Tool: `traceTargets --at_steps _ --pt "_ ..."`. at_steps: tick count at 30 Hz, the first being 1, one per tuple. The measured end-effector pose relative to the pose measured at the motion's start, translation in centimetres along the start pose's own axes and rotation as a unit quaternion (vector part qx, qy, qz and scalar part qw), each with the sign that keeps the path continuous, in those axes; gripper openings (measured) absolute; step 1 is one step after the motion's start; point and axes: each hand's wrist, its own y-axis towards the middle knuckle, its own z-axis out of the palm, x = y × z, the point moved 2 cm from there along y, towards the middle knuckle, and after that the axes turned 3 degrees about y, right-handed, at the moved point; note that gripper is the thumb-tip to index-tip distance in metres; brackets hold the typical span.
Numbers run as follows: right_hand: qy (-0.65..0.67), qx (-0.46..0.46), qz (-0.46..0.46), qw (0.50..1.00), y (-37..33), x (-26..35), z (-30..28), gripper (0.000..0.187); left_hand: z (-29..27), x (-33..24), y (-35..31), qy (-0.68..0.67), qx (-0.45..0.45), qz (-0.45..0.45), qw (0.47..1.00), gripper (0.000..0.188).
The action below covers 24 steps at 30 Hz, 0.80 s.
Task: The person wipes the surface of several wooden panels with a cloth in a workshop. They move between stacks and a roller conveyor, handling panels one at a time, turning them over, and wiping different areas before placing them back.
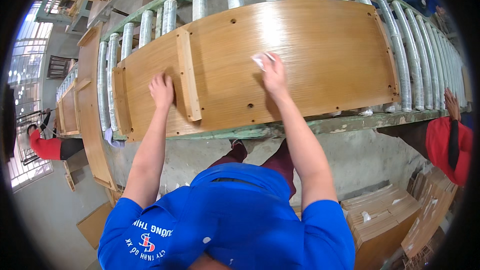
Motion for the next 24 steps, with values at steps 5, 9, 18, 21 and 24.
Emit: traceTargets --at_steps 5,9,18,21,24 --pt "-0.148 0.033 -0.145 0.978 5.6 -3.9 12.9 0.026 1.3 1.5 -1.4 0.045 0.036 0.054 0.997 0.049" --pt "-0.346 -0.012 -0.190 0.919 9.1 -5.1 18.1 0.030 1.0 2.1 -1.3 0.042 0.053 0.046 0.997 0.050" --pt "-0.525 0.005 -0.178 0.832 11.2 -5.5 21.6 0.035 0.9 3.0 -1.0 0.035 0.082 0.035 0.995 0.050" --pt "-0.541 -0.002 -0.175 0.823 11.4 -5.2 21.5 0.033 1.0 2.8 -1.0 0.039 0.085 0.040 0.995 0.051" --pt "-0.546 -0.007 -0.178 0.818 11.4 -5.3 21.4 0.033 1.1 2.7 -1.1 0.034 0.070 0.050 0.996 0.051"
